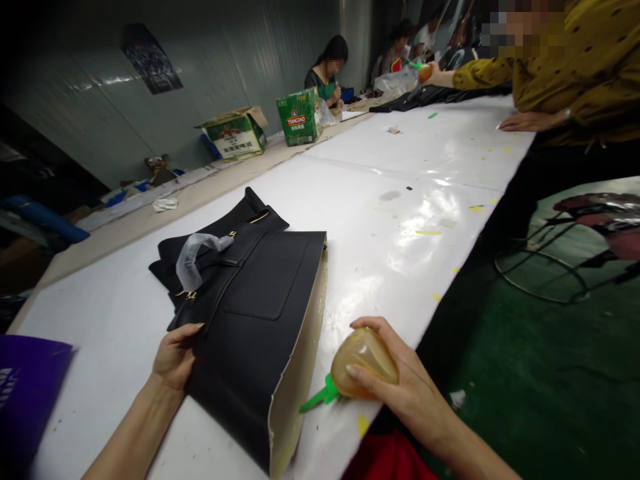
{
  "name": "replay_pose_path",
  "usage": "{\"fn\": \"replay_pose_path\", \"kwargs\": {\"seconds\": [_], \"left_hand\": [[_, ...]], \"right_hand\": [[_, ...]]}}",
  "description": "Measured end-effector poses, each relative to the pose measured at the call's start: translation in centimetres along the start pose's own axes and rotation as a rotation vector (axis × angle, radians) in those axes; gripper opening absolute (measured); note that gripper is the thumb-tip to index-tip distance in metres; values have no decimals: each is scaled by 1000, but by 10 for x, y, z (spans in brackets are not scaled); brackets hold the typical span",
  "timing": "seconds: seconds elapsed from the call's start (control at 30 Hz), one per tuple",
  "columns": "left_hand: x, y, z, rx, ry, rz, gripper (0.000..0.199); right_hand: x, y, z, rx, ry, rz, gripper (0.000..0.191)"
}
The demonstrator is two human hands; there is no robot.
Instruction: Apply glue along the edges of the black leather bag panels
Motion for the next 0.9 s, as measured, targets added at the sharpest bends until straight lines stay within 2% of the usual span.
{"fn": "replay_pose_path", "kwargs": {"seconds": [0.13,0.2,0.37,0.4,0.5,0.57,0.73,0.77,0.9], "left_hand": [[1,-1,1,16,-25,-4,34],[1,-1,0,24,-41,-4,35],[2,2,-3,42,-51,-5,32],[2,2,-4,46,-52,-5,32],[2,3,-3,54,-56,-3,32],[2,3,-2,57,-57,2,34],[0,2,-2,32,-16,-7,32],[0,1,-3,27,-10,-9,32],[0,2,-5,14,-12,-9,31]], "right_hand": [[1,9,-16,261,57,48,40],[0,12,-20,312,81,64,40],[0,6,-17,77,48,36,42],[0,7,-19,81,46,36,42],[0,12,-28,218,75,67,42],[-1,14,-31,256,90,81,42],[-3,5,-15,23,28,32,42],[-4,4,-13,9,24,27,42],[-5,10,-16,159,47,56,42]]}}
Point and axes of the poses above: each hand's wrist, its own z-axis away from the middle knuckle, its own y-axis out of the back of the hand, x = y × z, the point moved 3 cm from there along -z, towards the middle knuckle, and after that the axes turned 13 degrees about x, right-handed, at the moved point
